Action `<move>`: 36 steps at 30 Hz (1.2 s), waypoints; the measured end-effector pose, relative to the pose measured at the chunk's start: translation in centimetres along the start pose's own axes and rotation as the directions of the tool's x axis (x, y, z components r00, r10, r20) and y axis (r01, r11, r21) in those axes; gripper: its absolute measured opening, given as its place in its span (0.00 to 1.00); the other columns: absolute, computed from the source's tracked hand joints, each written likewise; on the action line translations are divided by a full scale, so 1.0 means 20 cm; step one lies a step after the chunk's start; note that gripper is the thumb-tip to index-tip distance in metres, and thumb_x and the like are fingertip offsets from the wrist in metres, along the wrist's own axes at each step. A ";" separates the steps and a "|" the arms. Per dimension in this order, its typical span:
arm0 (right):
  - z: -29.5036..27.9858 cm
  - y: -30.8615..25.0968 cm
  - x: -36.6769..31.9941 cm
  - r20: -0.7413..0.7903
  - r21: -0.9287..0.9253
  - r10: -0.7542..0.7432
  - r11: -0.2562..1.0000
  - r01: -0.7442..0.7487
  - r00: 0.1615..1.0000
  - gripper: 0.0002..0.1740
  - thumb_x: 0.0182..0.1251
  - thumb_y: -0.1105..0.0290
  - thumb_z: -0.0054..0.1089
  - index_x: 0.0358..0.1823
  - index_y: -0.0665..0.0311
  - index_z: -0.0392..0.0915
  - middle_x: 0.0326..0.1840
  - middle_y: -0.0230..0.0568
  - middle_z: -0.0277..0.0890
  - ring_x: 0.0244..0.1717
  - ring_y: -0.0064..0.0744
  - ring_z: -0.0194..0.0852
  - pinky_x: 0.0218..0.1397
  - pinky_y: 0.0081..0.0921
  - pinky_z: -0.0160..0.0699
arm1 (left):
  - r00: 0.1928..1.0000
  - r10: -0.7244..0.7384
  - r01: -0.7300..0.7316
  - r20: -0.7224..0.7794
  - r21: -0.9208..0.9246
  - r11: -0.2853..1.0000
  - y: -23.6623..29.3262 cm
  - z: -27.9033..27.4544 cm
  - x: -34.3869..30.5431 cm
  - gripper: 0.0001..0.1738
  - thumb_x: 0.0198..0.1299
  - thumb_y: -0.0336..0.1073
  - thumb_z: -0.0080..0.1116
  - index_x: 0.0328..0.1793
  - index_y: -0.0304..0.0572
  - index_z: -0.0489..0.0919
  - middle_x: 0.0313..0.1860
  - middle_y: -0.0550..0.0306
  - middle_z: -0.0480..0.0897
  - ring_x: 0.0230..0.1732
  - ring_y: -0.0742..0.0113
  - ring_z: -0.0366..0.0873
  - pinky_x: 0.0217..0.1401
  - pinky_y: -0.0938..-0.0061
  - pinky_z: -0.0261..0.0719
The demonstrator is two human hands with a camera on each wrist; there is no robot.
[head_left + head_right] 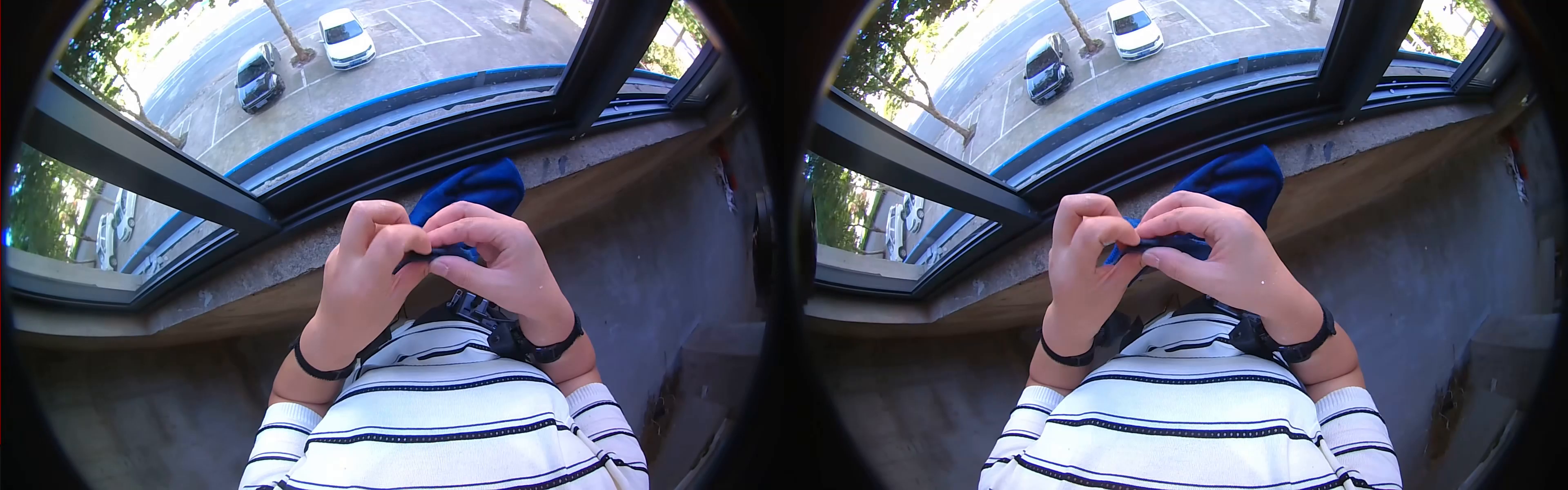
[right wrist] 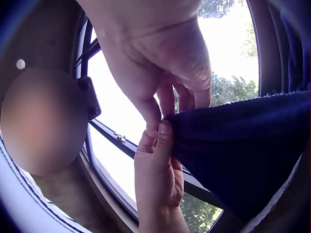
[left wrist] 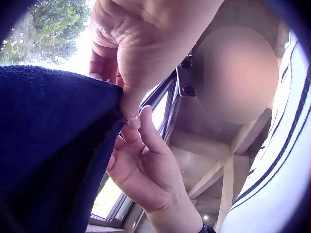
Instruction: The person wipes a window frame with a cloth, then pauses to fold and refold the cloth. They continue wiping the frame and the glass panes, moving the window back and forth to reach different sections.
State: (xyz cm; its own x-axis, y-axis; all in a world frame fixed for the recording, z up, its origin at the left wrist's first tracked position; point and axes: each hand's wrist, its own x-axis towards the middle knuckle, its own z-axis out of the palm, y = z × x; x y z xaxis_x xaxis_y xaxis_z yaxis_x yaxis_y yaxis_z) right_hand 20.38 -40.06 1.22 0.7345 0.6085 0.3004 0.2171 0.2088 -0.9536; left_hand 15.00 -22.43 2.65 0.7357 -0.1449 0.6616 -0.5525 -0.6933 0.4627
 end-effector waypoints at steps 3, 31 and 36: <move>0.02 0.01 0.00 -0.090 -0.118 -0.063 0.992 0.052 0.994 0.08 0.60 0.78 0.66 0.42 0.70 0.83 0.43 0.40 0.79 0.42 0.26 0.78 0.46 0.20 0.78 | 0.985 -0.164 0.151 -0.047 -0.202 0.968 -0.04 0.06 -0.02 0.29 0.41 0.27 0.78 0.48 0.45 0.72 0.44 0.57 0.69 0.36 0.73 0.71 0.38 0.81 0.74; -0.23 -0.39 0.16 -0.383 -0.270 -0.484 0.873 0.406 0.787 0.14 0.73 0.65 0.56 0.53 0.67 0.76 0.38 0.32 0.80 0.26 0.12 0.70 0.23 0.10 0.64 | 0.972 0.228 -0.190 0.049 0.735 0.651 0.30 -0.54 0.40 0.11 0.44 0.32 0.72 0.31 0.39 0.80 0.27 0.57 0.78 0.41 0.60 0.76 0.62 0.60 0.64; -0.32 -0.41 0.13 -0.410 -0.376 -0.468 0.869 0.323 0.783 0.12 0.74 0.67 0.53 0.53 0.64 0.75 0.39 0.33 0.80 0.29 0.12 0.74 0.24 0.09 0.68 | 0.955 0.126 -0.281 0.268 0.689 0.668 0.24 -0.61 0.44 0.22 0.43 0.49 0.72 0.26 0.41 0.74 0.26 0.58 0.71 0.42 0.57 0.69 0.53 0.62 0.63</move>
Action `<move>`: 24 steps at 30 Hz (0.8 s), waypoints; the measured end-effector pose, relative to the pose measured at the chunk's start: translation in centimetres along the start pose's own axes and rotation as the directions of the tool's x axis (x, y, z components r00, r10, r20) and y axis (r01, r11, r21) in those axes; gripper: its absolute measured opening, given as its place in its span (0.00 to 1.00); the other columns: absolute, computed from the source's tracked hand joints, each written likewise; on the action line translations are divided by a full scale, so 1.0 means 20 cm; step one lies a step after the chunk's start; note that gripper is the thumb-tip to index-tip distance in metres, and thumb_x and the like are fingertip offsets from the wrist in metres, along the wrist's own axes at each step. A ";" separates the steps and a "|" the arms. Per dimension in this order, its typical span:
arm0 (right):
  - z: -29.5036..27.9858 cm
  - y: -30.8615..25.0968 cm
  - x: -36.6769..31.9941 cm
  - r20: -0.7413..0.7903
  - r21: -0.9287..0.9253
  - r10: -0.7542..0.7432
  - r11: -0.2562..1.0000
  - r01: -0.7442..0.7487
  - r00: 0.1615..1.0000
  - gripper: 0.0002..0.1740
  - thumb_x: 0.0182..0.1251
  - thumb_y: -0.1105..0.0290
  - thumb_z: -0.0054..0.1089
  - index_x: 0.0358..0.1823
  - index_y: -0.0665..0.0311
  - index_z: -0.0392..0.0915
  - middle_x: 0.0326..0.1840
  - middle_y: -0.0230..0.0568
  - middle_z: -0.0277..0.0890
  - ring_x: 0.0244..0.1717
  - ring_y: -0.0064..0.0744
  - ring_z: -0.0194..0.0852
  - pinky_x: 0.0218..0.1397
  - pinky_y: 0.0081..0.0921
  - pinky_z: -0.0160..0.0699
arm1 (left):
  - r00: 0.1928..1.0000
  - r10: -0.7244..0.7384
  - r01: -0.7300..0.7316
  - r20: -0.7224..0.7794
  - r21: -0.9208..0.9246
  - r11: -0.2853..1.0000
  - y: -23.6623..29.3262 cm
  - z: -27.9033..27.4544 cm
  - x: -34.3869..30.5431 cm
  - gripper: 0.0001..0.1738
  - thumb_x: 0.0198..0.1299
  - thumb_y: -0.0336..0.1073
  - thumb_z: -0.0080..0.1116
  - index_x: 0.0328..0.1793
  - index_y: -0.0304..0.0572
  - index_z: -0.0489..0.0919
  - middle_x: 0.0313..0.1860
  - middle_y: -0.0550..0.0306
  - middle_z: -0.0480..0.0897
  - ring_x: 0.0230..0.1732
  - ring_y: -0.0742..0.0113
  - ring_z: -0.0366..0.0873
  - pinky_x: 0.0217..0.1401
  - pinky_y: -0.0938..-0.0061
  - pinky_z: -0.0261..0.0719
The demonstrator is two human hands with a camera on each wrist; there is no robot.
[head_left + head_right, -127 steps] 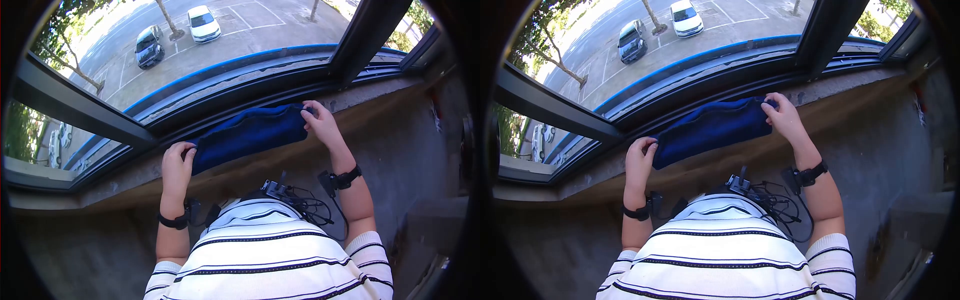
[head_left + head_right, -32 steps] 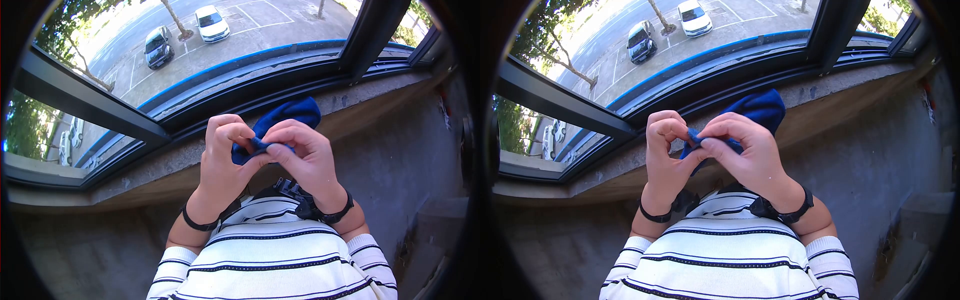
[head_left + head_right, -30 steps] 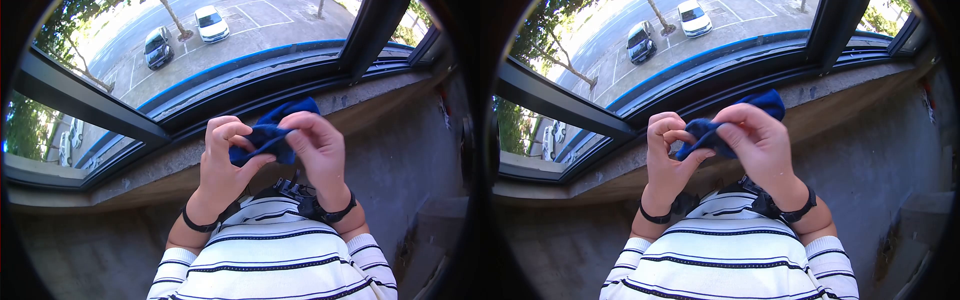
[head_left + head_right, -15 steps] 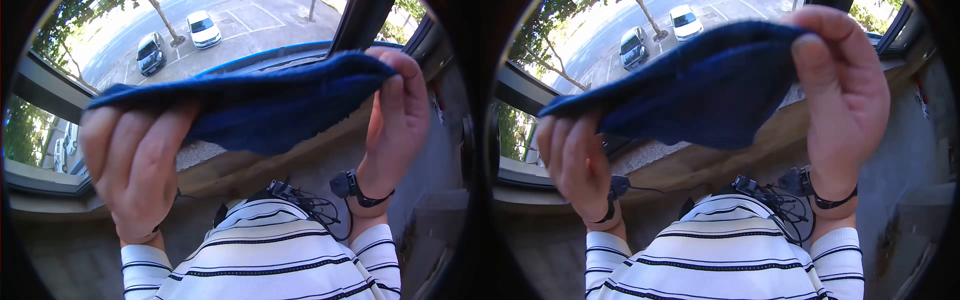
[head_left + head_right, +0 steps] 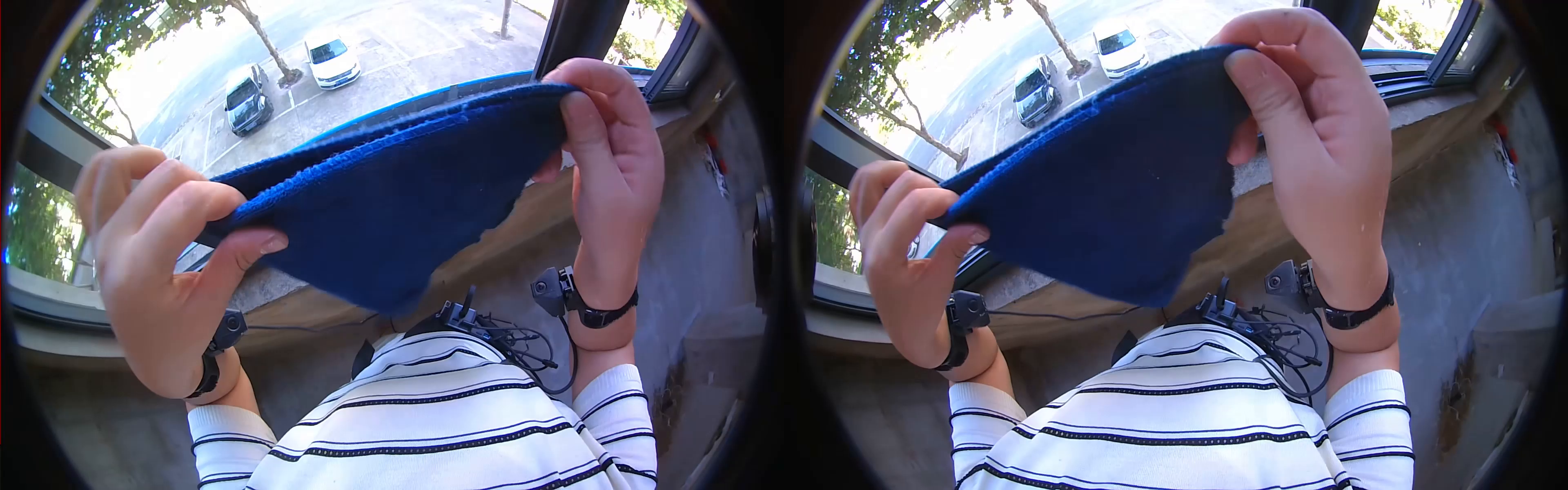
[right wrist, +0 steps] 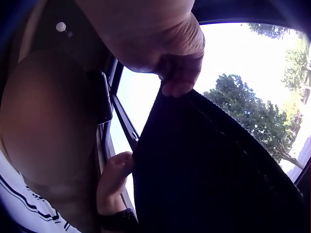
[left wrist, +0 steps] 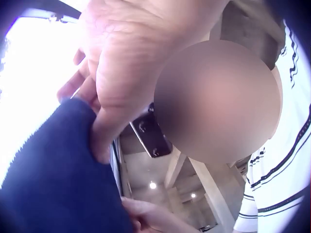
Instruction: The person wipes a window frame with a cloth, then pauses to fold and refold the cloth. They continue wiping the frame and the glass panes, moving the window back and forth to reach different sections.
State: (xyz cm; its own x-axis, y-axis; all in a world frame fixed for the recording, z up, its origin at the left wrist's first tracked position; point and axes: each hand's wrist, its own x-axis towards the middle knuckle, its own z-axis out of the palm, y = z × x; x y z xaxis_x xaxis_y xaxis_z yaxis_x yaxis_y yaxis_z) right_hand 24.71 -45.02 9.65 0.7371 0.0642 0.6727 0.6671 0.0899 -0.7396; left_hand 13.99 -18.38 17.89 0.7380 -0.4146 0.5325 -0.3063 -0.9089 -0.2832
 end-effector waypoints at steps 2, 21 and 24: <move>-0.01 -0.01 0.01 -0.011 -0.042 0.001 0.999 -0.001 1.000 0.12 0.75 0.67 0.52 0.53 0.64 0.75 0.40 0.33 0.80 0.30 0.12 0.74 0.24 0.09 0.69 | 0.999 -0.020 0.018 -0.028 -0.083 0.996 -0.03 0.06 -0.03 0.22 0.44 0.50 0.71 0.27 0.40 0.74 0.28 0.57 0.71 0.42 0.57 0.69 0.52 0.62 0.63; 0.01 -0.02 -0.01 0.260 -0.290 0.057 0.957 0.022 0.964 0.12 0.60 0.82 0.65 0.42 0.66 0.73 0.39 0.27 0.71 0.36 0.12 0.69 0.37 0.11 0.71 | 0.953 -0.303 0.270 0.007 -0.477 0.837 -0.10 0.13 -0.07 0.16 0.36 0.31 0.76 0.27 0.38 0.77 0.26 0.59 0.79 0.33 0.67 0.78 0.71 0.57 0.65; 0.02 -0.04 0.04 0.182 -0.287 0.191 0.949 -0.134 0.964 0.10 0.62 0.82 0.63 0.43 0.65 0.73 0.37 0.27 0.72 0.33 0.14 0.71 0.33 0.11 0.74 | 0.959 -0.282 0.258 0.026 -0.490 0.833 -0.11 0.13 -0.07 0.15 0.38 0.28 0.74 0.30 0.39 0.77 0.29 0.59 0.79 0.36 0.68 0.79 0.66 0.63 0.71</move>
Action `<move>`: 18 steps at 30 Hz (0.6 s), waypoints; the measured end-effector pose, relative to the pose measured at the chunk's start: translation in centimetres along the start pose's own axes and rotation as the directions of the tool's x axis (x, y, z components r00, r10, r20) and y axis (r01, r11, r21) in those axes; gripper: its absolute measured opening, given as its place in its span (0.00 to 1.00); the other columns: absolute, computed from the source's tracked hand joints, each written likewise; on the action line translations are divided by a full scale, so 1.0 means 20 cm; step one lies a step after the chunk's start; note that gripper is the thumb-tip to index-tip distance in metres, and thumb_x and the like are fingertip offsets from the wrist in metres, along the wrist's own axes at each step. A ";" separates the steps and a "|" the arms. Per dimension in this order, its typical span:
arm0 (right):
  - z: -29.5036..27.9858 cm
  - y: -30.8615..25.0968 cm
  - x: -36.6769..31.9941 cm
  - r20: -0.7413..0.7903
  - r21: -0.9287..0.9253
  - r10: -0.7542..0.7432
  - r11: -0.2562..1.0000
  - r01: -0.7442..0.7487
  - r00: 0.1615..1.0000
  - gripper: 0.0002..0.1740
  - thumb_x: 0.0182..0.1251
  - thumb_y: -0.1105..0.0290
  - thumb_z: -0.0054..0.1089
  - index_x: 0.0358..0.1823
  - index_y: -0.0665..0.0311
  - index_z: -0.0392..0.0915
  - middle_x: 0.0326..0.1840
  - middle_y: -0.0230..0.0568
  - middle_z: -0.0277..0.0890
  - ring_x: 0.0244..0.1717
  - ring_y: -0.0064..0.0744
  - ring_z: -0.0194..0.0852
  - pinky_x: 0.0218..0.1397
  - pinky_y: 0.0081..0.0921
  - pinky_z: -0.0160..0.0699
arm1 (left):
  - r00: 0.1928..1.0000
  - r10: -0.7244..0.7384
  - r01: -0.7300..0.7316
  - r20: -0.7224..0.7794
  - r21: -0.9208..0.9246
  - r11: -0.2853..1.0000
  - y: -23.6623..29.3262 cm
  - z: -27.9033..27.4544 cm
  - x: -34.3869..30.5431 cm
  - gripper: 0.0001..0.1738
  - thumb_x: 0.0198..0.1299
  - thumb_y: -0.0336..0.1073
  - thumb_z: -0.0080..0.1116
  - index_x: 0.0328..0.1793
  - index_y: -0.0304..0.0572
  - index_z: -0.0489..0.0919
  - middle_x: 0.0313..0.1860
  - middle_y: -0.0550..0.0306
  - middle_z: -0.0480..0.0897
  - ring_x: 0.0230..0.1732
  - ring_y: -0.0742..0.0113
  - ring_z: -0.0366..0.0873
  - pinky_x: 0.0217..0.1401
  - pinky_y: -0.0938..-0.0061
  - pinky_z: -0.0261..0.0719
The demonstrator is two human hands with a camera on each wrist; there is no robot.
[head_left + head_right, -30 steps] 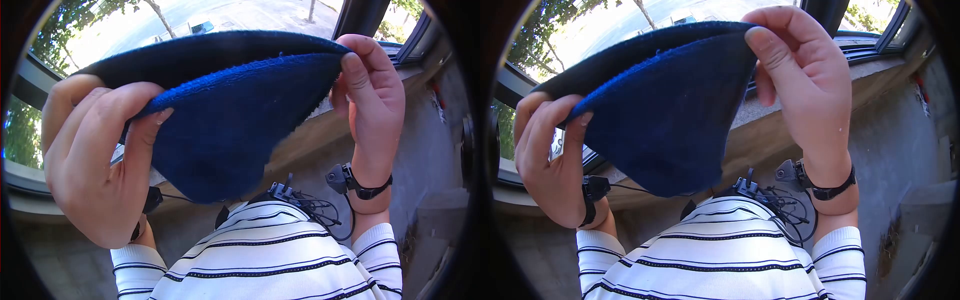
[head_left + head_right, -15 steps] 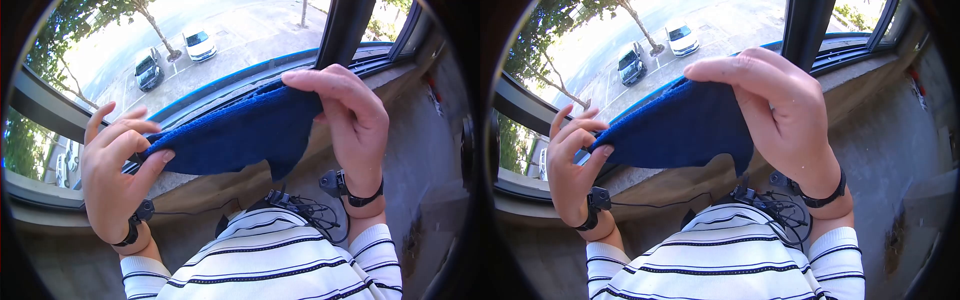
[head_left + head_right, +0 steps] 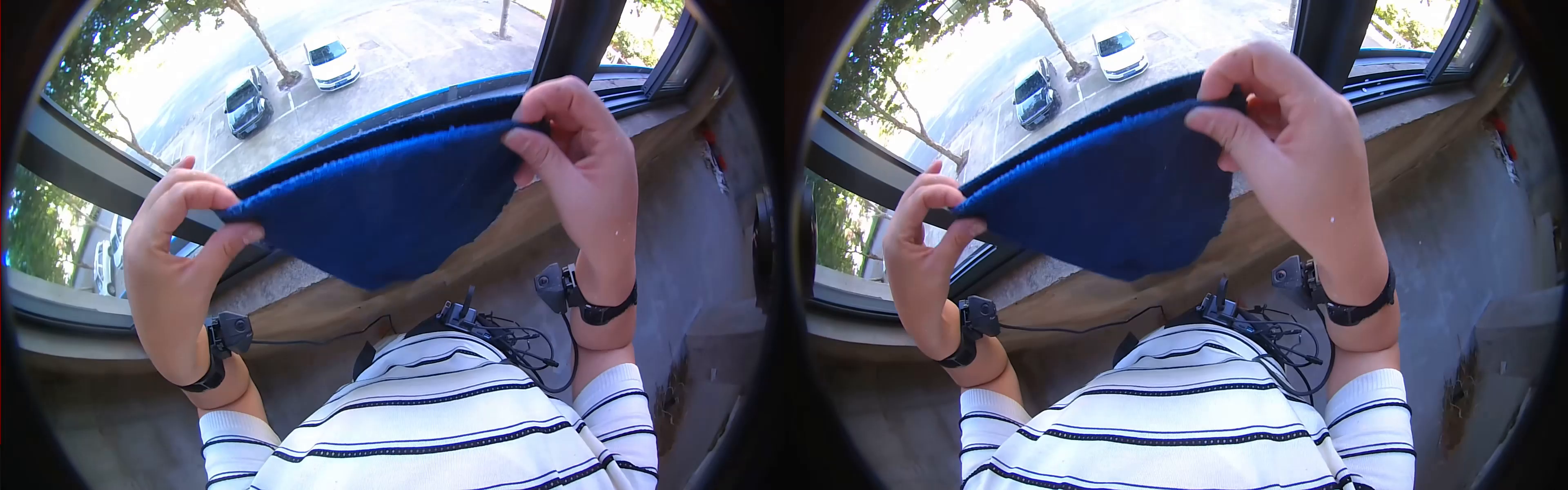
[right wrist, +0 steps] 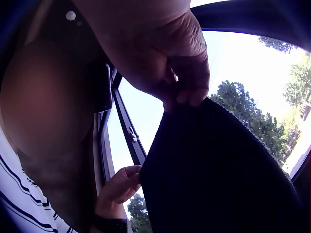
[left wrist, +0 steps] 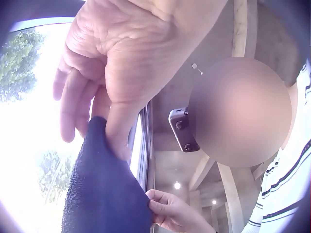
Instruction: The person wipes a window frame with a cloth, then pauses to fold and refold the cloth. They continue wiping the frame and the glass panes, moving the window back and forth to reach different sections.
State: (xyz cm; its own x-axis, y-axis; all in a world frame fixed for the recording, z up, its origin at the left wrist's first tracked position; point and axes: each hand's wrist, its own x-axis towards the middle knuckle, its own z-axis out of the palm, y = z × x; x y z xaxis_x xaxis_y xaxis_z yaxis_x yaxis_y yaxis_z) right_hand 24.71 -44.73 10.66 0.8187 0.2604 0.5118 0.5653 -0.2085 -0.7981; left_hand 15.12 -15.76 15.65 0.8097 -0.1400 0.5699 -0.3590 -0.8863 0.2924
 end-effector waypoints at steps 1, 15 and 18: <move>0.00 0.00 0.03 -0.026 0.071 0.023 0.997 -0.021 0.999 0.10 0.63 0.81 0.62 0.43 0.66 0.73 0.37 0.28 0.72 0.31 0.14 0.72 0.31 0.11 0.75 | 0.997 -0.064 0.062 -0.045 -0.041 0.997 -0.02 0.02 0.01 0.15 0.40 0.27 0.74 0.32 0.39 0.77 0.30 0.60 0.79 0.36 0.69 0.79 0.61 0.68 0.73; -0.05 -0.04 -0.20 0.106 0.093 -0.462 0.886 0.454 0.881 0.13 0.56 0.74 0.72 0.38 0.66 0.76 0.36 0.50 0.81 0.34 0.39 0.82 0.39 0.31 0.81 | 0.965 -0.022 -0.087 -0.261 -0.399 0.913 0.08 0.12 -0.31 0.02 0.63 0.27 0.57 0.40 0.36 0.78 0.44 0.45 0.84 0.47 0.53 0.82 0.59 0.57 0.77; 0.03 0.19 -0.41 0.326 0.063 -0.193 0.981 0.182 0.925 0.10 0.50 0.81 0.68 0.34 0.66 0.77 0.29 0.45 0.78 0.28 0.41 0.80 0.31 0.25 0.79 | 0.951 -0.221 0.303 0.217 -0.508 0.806 0.00 0.30 -0.55 0.04 0.63 0.24 0.55 0.43 0.36 0.78 0.39 0.49 0.85 0.48 0.58 0.83 0.63 0.57 0.74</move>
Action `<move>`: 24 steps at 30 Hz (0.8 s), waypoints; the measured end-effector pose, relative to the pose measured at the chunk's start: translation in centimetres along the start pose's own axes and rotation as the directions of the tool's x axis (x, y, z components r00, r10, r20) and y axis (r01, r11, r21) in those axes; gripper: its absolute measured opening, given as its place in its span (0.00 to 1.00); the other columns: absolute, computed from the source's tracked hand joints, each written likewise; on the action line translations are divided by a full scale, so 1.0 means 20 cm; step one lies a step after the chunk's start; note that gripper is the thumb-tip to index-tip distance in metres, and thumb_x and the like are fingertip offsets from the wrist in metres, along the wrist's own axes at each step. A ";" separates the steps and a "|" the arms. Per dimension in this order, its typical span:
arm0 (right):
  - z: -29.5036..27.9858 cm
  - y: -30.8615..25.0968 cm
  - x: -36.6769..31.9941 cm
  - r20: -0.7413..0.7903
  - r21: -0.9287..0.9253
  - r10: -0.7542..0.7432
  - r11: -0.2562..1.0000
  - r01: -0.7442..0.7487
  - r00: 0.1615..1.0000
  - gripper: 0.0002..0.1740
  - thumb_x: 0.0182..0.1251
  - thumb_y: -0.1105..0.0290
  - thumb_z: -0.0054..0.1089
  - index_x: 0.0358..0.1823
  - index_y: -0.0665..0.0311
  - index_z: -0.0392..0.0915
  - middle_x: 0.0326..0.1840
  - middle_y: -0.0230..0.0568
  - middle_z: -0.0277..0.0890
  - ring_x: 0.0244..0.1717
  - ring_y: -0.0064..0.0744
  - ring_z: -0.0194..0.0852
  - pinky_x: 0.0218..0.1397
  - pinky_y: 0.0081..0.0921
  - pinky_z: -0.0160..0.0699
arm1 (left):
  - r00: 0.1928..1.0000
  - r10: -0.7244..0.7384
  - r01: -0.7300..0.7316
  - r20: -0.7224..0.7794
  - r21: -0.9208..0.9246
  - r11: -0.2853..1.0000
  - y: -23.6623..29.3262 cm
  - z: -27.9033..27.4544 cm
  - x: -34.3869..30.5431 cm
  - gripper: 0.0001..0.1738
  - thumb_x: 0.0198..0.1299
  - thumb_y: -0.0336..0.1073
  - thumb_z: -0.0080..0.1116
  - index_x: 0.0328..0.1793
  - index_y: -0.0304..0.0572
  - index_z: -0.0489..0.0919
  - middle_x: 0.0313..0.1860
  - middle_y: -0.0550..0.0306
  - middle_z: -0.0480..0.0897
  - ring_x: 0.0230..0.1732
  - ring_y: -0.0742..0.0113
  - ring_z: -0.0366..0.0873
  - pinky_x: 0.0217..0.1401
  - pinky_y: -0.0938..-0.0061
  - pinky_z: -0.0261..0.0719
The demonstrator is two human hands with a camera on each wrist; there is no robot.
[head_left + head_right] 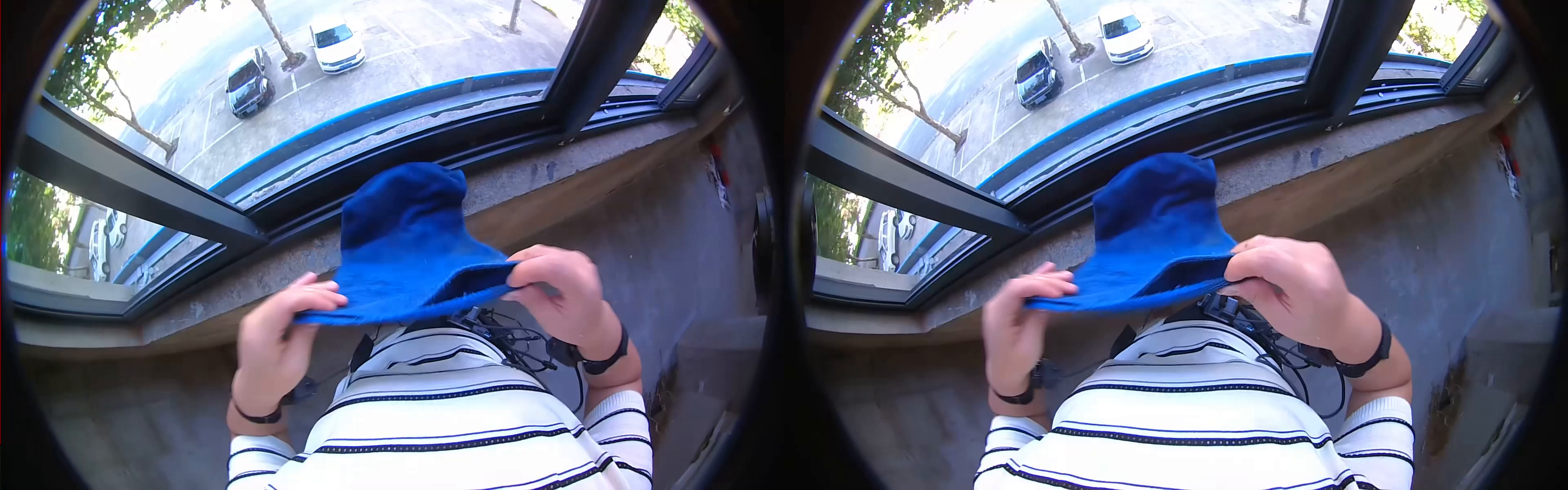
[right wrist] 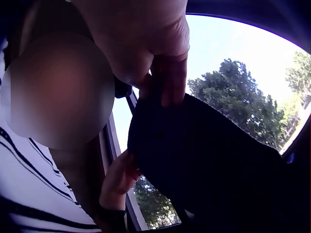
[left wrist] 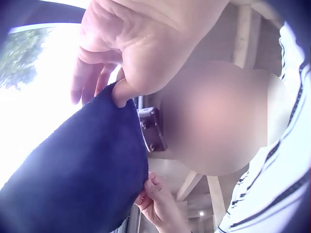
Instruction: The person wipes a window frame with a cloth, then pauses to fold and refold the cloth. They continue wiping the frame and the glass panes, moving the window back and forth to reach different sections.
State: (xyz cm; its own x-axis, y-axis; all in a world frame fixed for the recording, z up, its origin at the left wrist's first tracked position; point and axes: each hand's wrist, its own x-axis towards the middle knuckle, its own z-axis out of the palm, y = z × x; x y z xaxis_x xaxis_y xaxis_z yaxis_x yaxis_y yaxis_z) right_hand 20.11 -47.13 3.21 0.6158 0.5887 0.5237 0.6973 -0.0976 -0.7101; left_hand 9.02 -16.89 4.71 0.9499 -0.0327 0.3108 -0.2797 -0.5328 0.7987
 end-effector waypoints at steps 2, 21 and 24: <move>0.06 0.10 -0.10 0.104 -0.035 0.144 0.989 -0.141 0.984 0.10 0.51 0.81 0.69 0.34 0.67 0.77 0.28 0.43 0.78 0.27 0.40 0.79 0.30 0.25 0.78 | 0.991 -0.112 0.111 0.069 0.015 0.994 -0.14 0.08 -0.07 0.05 0.64 0.24 0.54 0.44 0.37 0.78 0.37 0.50 0.85 0.47 0.61 0.83 0.65 0.59 0.73; 0.10 0.24 -0.15 0.186 -0.021 0.337 0.940 -0.339 0.923 0.14 0.59 0.76 0.67 0.47 0.66 0.81 0.39 0.45 0.83 0.36 0.35 0.84 0.42 0.23 0.83 | 0.977 -0.064 0.089 0.205 -0.115 0.989 -0.30 0.18 -0.08 0.12 0.54 0.18 0.57 0.43 0.37 0.82 0.37 0.49 0.83 0.39 0.55 0.81 0.50 0.69 0.79; 0.10 0.25 -0.08 0.120 0.021 0.414 0.907 -0.420 0.902 0.11 0.62 0.76 0.64 0.46 0.67 0.81 0.38 0.43 0.83 0.34 0.30 0.84 0.40 0.20 0.82 | 0.983 -0.182 0.184 0.028 -0.121 0.975 -0.31 0.20 -0.03 0.10 0.59 0.20 0.57 0.46 0.37 0.81 0.37 0.52 0.83 0.37 0.65 0.80 0.43 0.77 0.76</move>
State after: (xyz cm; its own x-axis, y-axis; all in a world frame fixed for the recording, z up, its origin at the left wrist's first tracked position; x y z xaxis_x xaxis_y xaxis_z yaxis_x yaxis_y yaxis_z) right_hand 21.92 -46.94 -2.21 0.8007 0.5866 0.1219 0.3666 -0.3189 -0.8740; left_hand 10.68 -16.96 -2.54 0.9885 0.0411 0.1455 -0.1147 -0.4232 0.8987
